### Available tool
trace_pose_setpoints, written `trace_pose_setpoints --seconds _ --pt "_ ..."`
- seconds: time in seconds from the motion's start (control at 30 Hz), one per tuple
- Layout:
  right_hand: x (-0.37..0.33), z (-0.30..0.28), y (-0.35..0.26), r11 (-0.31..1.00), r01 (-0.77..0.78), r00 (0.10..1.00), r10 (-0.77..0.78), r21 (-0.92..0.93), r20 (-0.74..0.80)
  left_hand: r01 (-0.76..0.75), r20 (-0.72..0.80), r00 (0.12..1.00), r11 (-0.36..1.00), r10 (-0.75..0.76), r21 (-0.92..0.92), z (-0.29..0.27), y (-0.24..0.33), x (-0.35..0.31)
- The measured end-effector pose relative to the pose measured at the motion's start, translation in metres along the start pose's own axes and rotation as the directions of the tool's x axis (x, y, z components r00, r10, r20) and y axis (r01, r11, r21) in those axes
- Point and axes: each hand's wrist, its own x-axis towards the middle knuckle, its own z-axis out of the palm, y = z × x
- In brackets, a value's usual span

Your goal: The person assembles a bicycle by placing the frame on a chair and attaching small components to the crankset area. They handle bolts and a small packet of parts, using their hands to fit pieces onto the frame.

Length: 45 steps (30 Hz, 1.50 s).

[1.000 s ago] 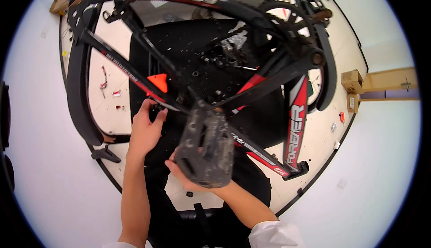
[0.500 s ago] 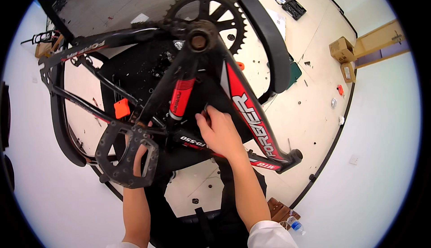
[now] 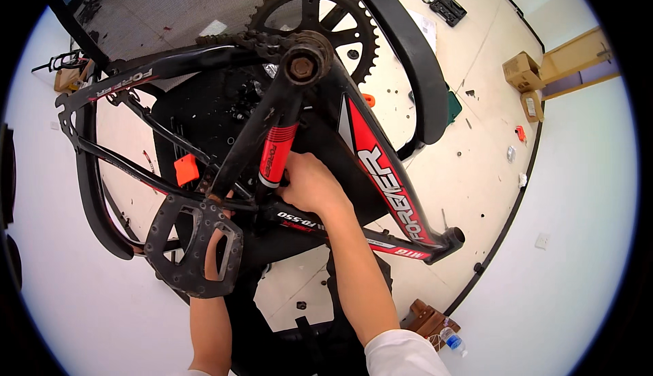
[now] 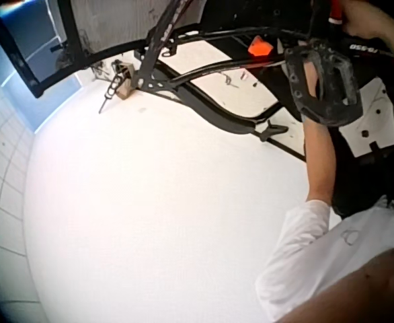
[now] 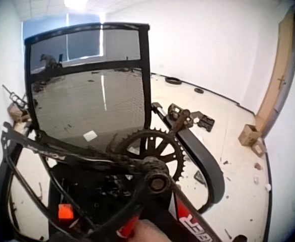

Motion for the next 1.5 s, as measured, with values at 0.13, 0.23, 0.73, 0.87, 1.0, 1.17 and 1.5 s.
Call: trace_pose_setpoints --seconds 0.13,0.23,0.73,0.87,1.0,1.17,1.5 --pt "-0.008 -0.012 -0.011 0.996 -0.074 0.996 0.072 -0.043 -0.060 -0.013 0.005 1.000 1.000 0.013 -0.020 0.003 0.000 0.007" --pt "-0.018 -0.027 -0.001 0.984 -0.162 0.975 0.148 -0.077 -0.164 -0.021 0.022 1.000 0.999 0.022 -0.042 0.010 -0.002 0.011" --pt "-0.027 -0.026 0.023 0.988 -0.153 0.940 0.153 0.022 -0.304 0.018 0.011 1.000 1.000 -0.018 0.001 0.001 0.003 -0.006" --pt "-0.025 -0.022 0.029 0.996 -0.058 0.937 0.078 0.069 -0.340 0.028 0.000 1.000 1.000 -0.028 0.011 0.000 0.005 -0.007" --pt "-0.026 -0.022 0.028 0.998 -0.028 0.921 0.048 0.056 -0.387 0.040 0.003 0.999 0.999 -0.040 0.012 0.001 0.007 -0.005" --pt "-0.034 -0.026 0.003 1.000 -0.014 0.933 0.007 -0.017 -0.359 0.048 0.004 0.999 0.999 -0.048 0.010 -0.001 0.008 -0.008" --pt "-0.078 -0.020 -0.014 0.995 0.104 0.866 -0.098 -0.016 -0.491 0.072 0.012 0.997 0.997 -0.072 0.028 -0.008 0.008 -0.017"
